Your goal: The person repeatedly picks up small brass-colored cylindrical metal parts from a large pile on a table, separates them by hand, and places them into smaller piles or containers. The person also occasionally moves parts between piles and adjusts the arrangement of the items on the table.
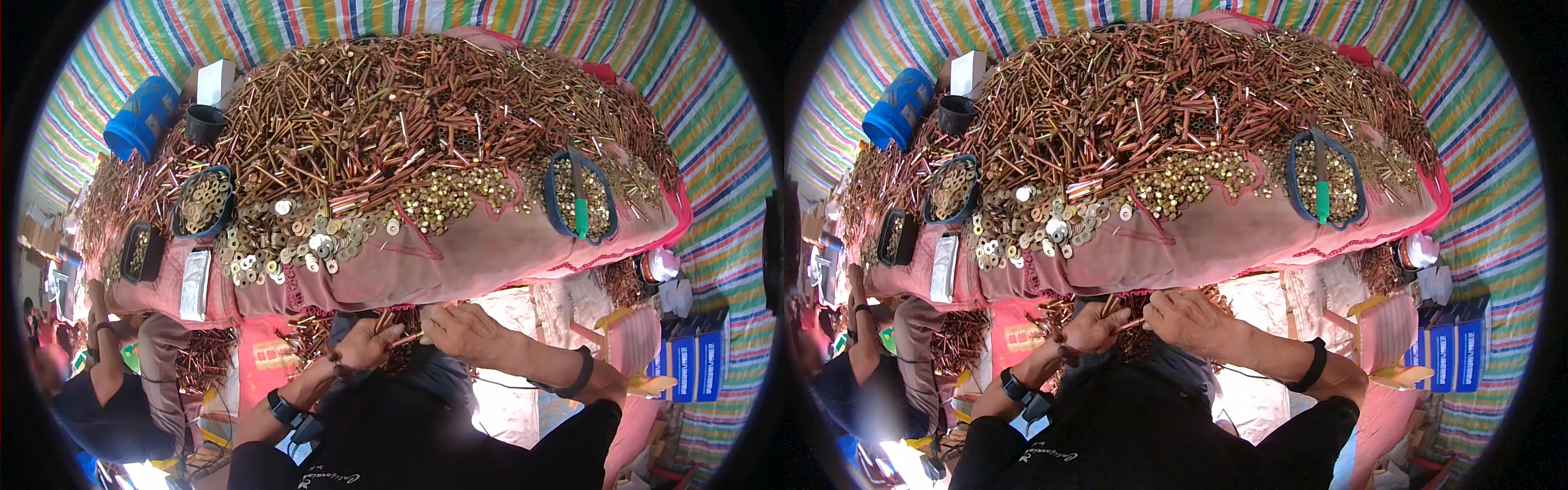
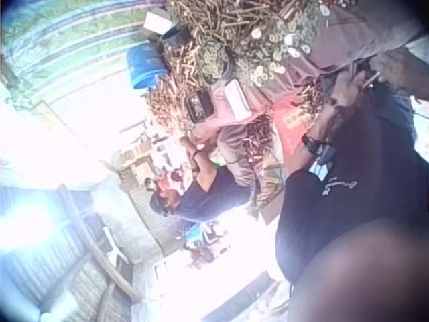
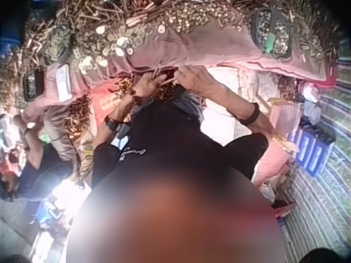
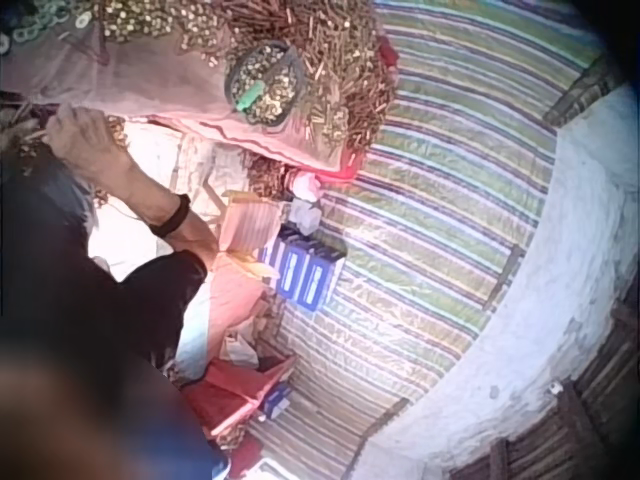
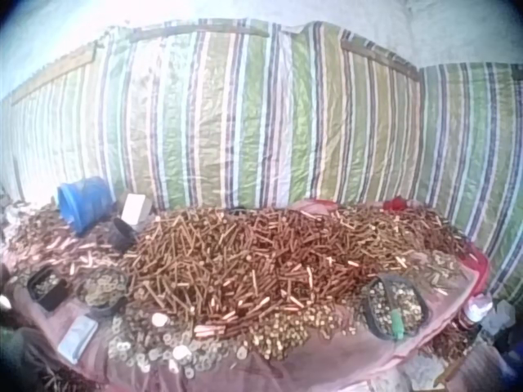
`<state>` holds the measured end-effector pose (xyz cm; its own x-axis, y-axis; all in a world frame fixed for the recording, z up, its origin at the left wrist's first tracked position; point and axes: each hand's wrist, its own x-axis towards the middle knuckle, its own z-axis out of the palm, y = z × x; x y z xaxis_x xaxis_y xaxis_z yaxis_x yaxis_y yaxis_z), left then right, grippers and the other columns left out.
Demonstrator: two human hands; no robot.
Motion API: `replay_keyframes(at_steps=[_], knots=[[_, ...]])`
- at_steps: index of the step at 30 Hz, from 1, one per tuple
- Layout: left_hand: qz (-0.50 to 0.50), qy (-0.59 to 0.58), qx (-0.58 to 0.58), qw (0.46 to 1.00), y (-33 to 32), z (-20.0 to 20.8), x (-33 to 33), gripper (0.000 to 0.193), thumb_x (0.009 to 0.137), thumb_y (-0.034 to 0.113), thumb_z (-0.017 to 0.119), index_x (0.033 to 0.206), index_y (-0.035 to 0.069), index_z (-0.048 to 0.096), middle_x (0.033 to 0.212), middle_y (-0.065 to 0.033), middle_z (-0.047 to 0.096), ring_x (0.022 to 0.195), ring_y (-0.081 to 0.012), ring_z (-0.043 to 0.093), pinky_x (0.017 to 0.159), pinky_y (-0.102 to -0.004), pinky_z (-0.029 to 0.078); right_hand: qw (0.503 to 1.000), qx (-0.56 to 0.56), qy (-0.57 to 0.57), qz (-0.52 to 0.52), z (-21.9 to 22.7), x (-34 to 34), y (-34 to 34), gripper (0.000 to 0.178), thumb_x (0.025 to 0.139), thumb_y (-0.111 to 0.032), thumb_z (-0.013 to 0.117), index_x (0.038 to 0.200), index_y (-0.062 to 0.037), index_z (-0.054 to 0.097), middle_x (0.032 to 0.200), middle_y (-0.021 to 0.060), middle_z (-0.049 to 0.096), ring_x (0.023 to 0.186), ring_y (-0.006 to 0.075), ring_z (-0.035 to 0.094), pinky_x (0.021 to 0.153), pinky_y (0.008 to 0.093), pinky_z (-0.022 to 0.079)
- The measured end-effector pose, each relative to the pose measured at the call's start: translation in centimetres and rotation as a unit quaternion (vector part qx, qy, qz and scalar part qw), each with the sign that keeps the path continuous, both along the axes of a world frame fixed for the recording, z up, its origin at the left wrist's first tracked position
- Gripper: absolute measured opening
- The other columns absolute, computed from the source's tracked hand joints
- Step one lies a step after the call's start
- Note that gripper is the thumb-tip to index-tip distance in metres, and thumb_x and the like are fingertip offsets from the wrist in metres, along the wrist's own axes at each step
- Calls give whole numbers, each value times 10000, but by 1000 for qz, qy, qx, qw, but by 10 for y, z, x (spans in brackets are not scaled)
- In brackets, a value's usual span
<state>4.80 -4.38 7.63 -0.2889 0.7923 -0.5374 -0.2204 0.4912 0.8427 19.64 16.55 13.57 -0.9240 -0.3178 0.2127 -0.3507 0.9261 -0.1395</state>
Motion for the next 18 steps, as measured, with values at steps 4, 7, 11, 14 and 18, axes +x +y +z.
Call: replay_keyframes(at_steps=[4,7,11,14,18], knots=[[-58,-190,-36,979,-14,-2,8,422,1106,474,581,902,106,619,554,36,484,419,-68,413,377,-246,300,997,-51,-46,31,6,6,-2,203,997,-230,651,951,-57,554,922,117,570,777,281,673,636,410,529],[-73,-322,-13,944,-21,-7,18,403,1115,463,566,945,100,616,545,45,450,419,-68,398,372,-256,292,994,-80,-63,40,11,8,-7,264,976,-267,713,933,-73,540,888,95,542,722,285,660,567,415,499],[-46,-387,38,920,-26,-10,33,348,1114,407,582,984,84,593,546,42,407,416,-74,351,378,-247,260,989,-121,-75,45,16,9,-12,292,984,-271,731,903,-75,530,838,85,534,671,296,649,528,434,471],[-7,-298,33,954,-26,-7,41,375,1117,416,581,933,90,599,552,34,440,426,-72,390,385,-260,285,989,-130,-62,39,16,11,-12,306,979,-260,740,877,-70,522,765,101,538,608,322,627,508,455,453],[70,-93,66,991,-20,-6,41,374,1119,363,598,871,83,598,557,26,449,442,-95,426,414,-300,328,985,-163,-53,5,11,12,-11,304,998,-242,718,875,-50,518,709,139,530,581,377,601,511,496,447]])
